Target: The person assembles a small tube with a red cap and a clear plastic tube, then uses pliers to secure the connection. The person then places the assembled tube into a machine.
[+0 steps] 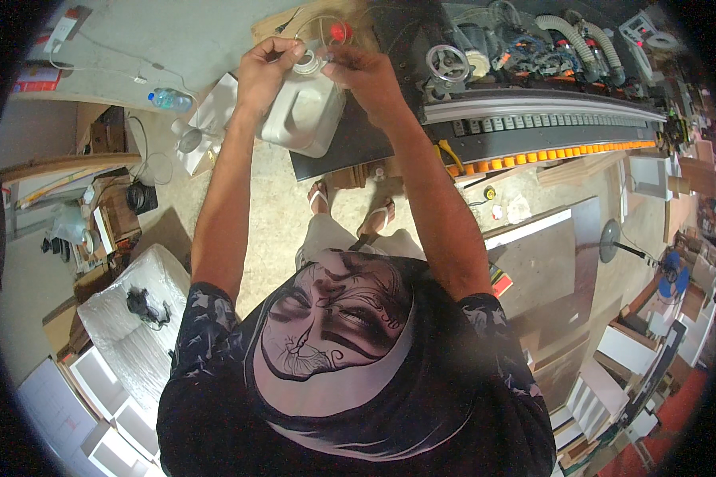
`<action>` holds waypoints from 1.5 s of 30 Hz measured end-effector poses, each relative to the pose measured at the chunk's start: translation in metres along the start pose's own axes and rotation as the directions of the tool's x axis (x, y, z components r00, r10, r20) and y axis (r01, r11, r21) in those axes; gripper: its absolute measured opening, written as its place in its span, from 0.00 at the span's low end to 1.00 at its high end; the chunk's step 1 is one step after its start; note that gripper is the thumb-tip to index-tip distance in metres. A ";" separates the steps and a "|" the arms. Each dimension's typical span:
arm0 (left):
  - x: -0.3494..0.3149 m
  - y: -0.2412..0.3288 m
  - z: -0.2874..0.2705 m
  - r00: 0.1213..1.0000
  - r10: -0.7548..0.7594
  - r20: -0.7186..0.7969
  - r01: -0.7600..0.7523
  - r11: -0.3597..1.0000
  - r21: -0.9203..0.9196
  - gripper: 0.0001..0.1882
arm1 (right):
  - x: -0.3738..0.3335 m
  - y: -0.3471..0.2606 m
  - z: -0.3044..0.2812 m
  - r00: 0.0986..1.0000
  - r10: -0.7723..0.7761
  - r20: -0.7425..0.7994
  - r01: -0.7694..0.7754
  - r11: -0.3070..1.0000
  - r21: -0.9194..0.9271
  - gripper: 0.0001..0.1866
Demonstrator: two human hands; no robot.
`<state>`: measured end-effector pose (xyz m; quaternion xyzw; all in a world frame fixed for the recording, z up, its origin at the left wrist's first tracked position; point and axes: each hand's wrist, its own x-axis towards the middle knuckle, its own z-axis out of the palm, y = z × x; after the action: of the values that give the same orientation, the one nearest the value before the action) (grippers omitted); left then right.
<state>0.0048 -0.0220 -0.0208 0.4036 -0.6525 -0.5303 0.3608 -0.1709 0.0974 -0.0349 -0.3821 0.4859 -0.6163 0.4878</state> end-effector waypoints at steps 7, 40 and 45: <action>0.001 -0.010 -0.001 1.000 -0.011 0.009 0.012 0.997 -0.081 0.10 | 0.005 -0.020 -0.009 0.998 0.067 0.012 -0.067 0.996 0.063 0.20; -0.008 -0.004 -0.002 0.998 0.016 0.069 -0.007 0.992 -0.126 0.06 | 0.083 -0.077 0.019 0.981 -0.192 -0.014 0.192 0.981 0.007 0.22; -0.010 -0.001 -0.003 0.999 -0.008 0.039 0.013 0.991 -0.131 0.06 | 0.091 -0.093 0.023 0.971 -0.238 -0.027 0.238 0.971 -0.023 0.21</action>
<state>0.0117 -0.0138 -0.0215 0.3722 -0.6207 -0.5818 0.3711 -0.1914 0.0085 0.0604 -0.4332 0.4497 -0.6712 0.3994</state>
